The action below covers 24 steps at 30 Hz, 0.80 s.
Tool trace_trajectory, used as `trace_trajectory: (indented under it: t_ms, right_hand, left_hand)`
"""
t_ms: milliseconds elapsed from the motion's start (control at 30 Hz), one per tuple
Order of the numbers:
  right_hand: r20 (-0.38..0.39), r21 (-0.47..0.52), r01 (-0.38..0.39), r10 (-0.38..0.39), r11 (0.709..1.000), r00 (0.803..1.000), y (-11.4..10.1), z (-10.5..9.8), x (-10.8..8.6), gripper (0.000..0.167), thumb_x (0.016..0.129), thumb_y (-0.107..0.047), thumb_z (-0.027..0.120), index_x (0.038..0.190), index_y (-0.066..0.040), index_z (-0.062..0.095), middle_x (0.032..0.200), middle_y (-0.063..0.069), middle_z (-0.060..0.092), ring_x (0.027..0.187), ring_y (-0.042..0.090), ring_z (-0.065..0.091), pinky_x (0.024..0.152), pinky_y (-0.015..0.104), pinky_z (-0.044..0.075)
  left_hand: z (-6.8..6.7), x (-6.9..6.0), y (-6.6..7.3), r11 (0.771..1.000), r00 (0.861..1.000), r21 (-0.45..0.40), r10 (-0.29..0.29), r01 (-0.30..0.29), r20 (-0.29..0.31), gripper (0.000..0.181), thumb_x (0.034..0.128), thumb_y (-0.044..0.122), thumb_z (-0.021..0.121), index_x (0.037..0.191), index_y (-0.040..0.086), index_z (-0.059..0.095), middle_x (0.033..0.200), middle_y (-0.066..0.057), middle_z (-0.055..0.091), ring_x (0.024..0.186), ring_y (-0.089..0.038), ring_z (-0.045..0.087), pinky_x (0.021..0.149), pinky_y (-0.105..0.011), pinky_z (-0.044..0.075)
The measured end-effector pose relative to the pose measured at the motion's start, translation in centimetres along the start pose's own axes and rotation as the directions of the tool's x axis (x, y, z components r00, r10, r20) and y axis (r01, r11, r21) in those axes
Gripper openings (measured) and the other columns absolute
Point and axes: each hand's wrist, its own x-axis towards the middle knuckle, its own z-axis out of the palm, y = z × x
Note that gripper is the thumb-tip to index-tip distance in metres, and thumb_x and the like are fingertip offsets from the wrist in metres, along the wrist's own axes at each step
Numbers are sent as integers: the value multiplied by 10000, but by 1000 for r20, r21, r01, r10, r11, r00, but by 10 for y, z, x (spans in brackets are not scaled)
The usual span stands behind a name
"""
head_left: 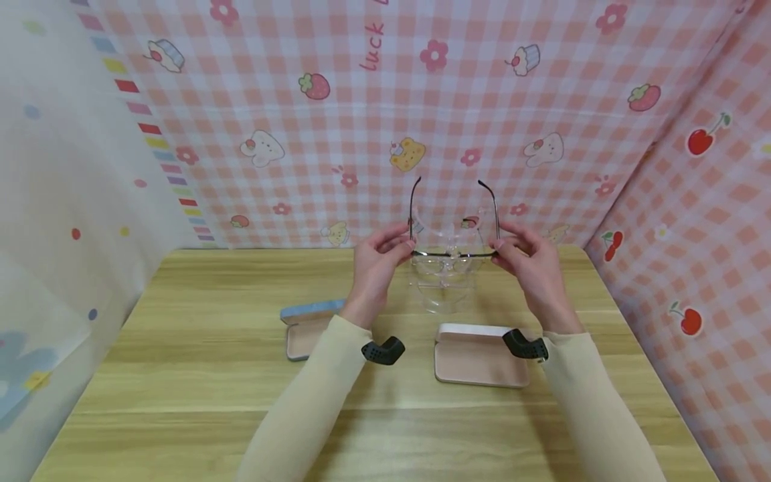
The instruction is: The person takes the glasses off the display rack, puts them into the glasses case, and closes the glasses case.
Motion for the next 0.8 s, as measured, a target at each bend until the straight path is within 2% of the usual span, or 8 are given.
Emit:
trace_trajectory:
  t_ms: [167,400,500,633,800]
  right_hand:
    - [-1,-4,15,-15,1000,1000,0,3,-8,469,1010,-39,649,1451,55,522,1029,49,693,954,147,701,840,217,598]
    - [-19,-29,42,-42,999,999,-1,9,-17,434,998,-46,673,1411,30,564,1018,12,698,947,127,706,845,235,603]
    - [-24,-48,58,-60,997,998,-1,10,-21,422,994,-30,671,1400,33,574,1025,34,696,945,121,706,850,248,604]
    - [-15,-51,71,-71,996,997,0,12,-25,413,993,-14,668,1394,25,577,1057,92,677,930,115,704,858,264,604]
    - [-1,-78,84,-84,993,996,2,13,-30,403,1000,-33,666,1393,-7,580,1047,67,677,929,113,712,861,274,604]
  left_hand:
    - [-4,-9,2,999,1000,32,6,-6,-12,303,906,-86,699,1205,-45,708,1073,-152,724,925,-141,686,847,-271,606]
    - [-9,-19,2,998,999,53,42,-41,-23,302,902,-100,693,1200,-60,716,1086,-212,717,913,-141,693,832,-284,615]
    - [-13,-23,1,997,999,64,50,-49,-19,297,912,-89,697,1206,-53,715,1122,-250,699,908,-143,697,837,-281,613]
    - [-17,-30,1,994,998,90,59,-58,-4,307,921,-69,700,1225,-30,713,1163,-267,684,917,-154,703,858,-290,609]
    - [-22,-37,1,990,998,125,63,-62,2,305,933,-35,711,1235,3,712,1176,-249,687,953,-175,703,883,-301,606]
